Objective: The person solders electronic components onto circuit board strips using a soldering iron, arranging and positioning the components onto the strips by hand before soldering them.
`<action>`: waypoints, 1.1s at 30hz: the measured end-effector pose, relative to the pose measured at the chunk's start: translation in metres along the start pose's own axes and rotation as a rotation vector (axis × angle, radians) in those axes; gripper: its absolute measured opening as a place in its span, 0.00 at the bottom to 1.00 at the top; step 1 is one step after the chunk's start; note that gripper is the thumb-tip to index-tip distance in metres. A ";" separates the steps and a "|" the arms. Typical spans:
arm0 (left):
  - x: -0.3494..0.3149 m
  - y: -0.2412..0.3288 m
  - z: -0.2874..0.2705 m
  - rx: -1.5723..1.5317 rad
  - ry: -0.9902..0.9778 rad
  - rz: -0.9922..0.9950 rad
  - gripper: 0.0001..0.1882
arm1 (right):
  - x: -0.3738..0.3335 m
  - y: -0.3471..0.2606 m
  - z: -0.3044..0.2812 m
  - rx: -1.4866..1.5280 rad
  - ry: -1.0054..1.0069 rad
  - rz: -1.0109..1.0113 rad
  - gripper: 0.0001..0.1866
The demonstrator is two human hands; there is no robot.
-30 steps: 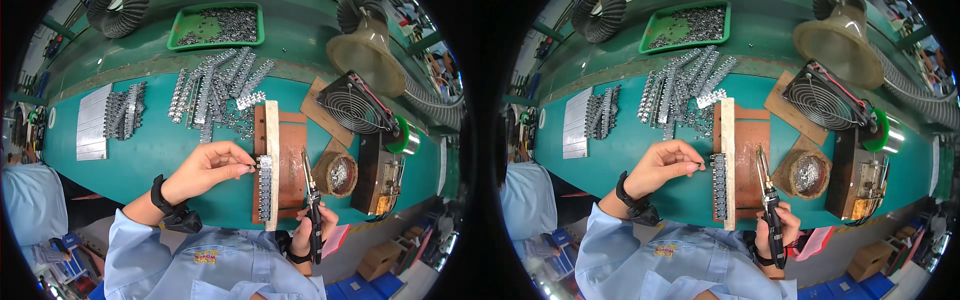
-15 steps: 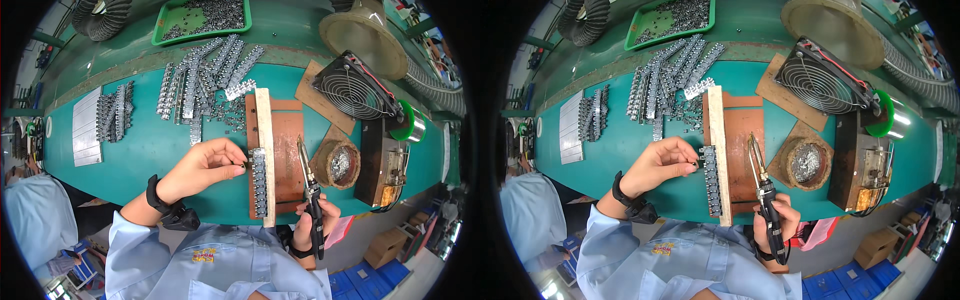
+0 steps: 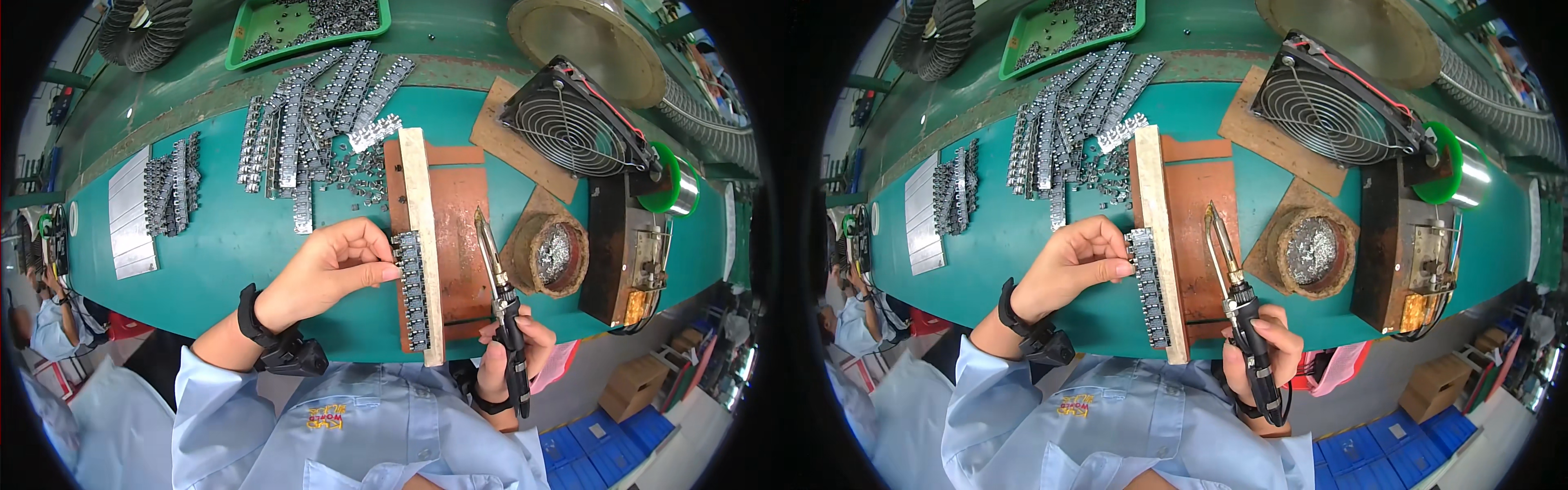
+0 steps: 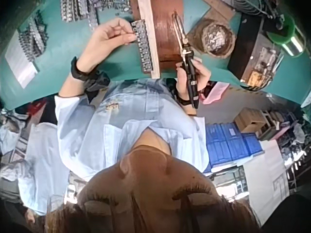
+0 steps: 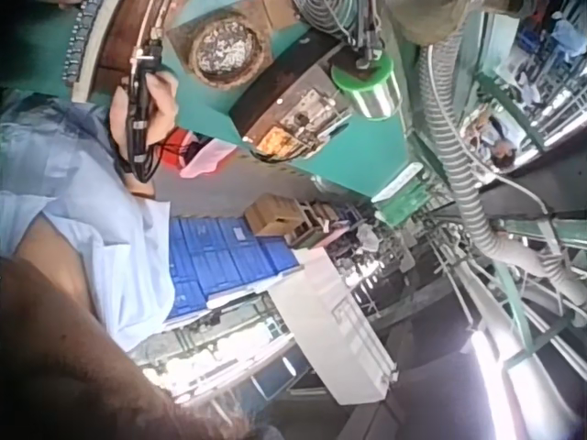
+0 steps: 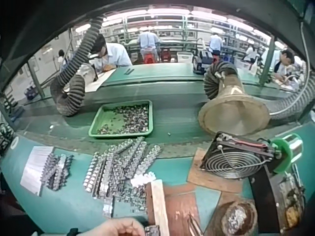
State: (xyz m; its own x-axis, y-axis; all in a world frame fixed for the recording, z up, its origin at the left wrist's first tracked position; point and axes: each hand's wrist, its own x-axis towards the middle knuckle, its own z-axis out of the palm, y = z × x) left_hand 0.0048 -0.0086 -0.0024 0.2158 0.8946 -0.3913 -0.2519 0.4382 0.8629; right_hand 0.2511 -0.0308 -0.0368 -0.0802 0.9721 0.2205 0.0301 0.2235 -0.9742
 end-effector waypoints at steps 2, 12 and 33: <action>0.000 0.000 -0.001 -0.005 -0.002 -0.011 0.05 | -0.001 0.004 -0.003 -0.008 -0.011 -0.012 0.25; 0.001 0.002 -0.001 -0.059 0.000 -0.091 0.06 | -0.001 0.006 -0.006 -0.059 -0.043 -0.059 0.25; 0.002 -0.003 -0.003 -0.137 -0.010 -0.022 0.07 | 0.010 -0.018 -0.016 -0.082 -0.326 -0.198 0.19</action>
State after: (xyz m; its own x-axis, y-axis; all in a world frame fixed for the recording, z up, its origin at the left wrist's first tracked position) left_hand 0.0029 -0.0078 -0.0074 0.2318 0.8842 -0.4056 -0.3733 0.4659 0.8022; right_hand 0.2653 -0.0236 -0.0166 -0.4046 0.8388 0.3644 0.0608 0.4223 -0.9044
